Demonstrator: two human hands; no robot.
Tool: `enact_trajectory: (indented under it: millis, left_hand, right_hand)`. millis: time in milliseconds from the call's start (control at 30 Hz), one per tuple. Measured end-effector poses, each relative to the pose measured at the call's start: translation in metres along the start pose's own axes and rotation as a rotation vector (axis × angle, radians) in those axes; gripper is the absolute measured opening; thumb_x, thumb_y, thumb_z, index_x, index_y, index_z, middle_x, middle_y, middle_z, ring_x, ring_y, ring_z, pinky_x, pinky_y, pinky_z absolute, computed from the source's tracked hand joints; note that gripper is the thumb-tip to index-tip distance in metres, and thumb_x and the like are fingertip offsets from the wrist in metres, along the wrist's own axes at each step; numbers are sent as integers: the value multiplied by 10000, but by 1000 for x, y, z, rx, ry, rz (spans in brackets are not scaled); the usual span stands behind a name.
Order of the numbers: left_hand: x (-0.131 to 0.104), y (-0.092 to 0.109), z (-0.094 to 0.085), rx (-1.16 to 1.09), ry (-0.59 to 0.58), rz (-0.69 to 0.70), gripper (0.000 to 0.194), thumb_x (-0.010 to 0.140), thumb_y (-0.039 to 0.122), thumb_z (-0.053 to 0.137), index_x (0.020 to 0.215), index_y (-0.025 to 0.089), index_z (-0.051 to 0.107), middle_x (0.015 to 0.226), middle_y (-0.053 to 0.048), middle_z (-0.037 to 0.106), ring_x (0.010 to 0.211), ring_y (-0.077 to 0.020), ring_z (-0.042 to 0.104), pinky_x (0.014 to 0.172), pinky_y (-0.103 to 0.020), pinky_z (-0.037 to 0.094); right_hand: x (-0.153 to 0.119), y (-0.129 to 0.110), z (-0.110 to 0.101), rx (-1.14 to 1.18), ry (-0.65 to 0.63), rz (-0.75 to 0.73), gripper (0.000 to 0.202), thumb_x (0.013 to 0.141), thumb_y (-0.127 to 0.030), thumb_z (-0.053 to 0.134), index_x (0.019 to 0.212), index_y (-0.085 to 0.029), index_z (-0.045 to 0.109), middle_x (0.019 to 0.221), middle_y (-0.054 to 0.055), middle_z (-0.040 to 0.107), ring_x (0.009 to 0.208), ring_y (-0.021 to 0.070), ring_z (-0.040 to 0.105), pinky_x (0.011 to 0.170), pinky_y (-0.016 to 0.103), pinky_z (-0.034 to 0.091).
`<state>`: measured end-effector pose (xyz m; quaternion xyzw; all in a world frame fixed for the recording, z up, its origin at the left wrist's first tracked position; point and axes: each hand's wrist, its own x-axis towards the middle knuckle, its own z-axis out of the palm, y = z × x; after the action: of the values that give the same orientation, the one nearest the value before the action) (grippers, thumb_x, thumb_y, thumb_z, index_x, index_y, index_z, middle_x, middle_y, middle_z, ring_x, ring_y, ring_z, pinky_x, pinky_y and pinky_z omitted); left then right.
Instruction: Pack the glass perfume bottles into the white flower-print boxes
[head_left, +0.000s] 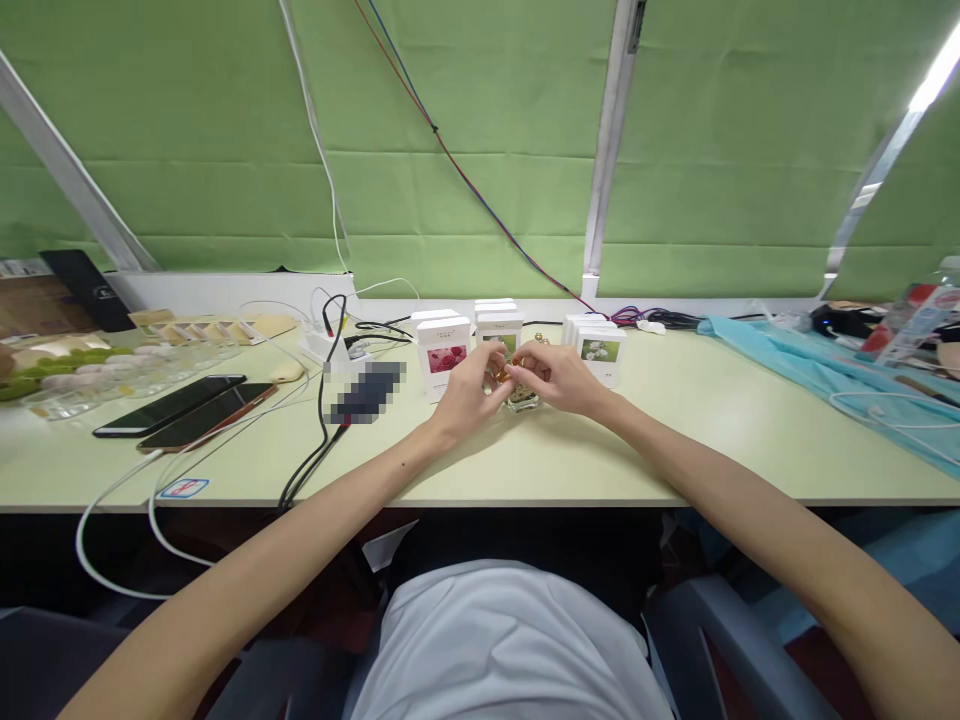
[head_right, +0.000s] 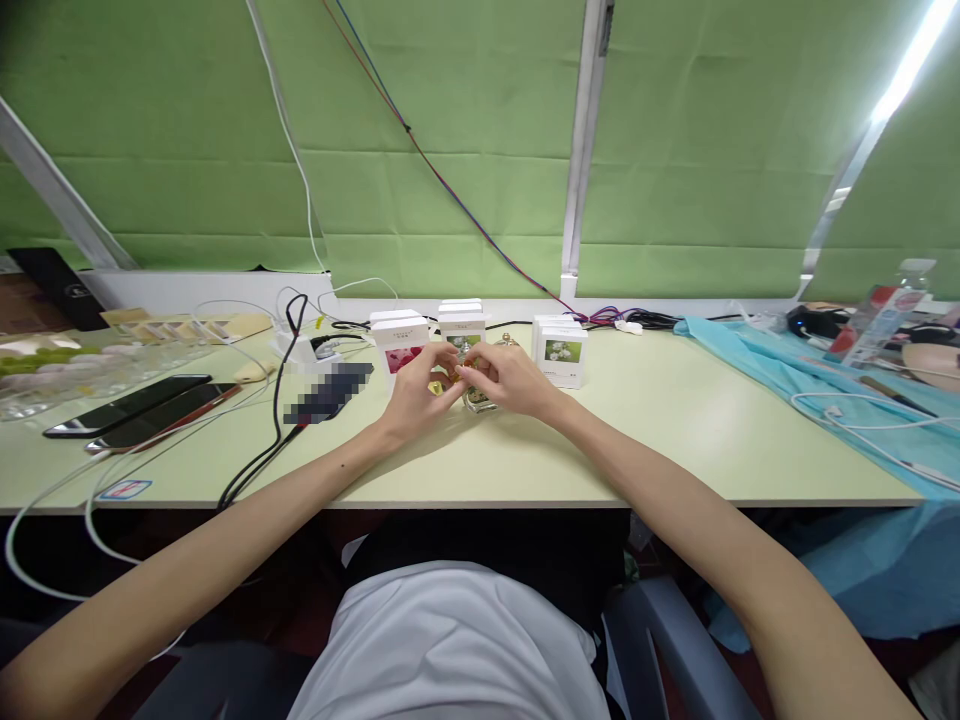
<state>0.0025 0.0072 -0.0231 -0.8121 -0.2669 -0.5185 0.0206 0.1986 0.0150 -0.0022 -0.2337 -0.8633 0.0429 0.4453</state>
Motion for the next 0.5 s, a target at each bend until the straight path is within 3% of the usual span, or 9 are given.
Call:
enact_trajectory:
  millis: [500]
  left_hand:
    - [2,8,-3,31,-111,-50,279,889,224,649,1128,213,505,883,-6,642,724,-121,612,606,-234,479]
  right_hand:
    - [0,-3,-1,-13,73,-8,157,967,-327,557,867,-206,563,614,-32,539,534,113,448,558,261,366]
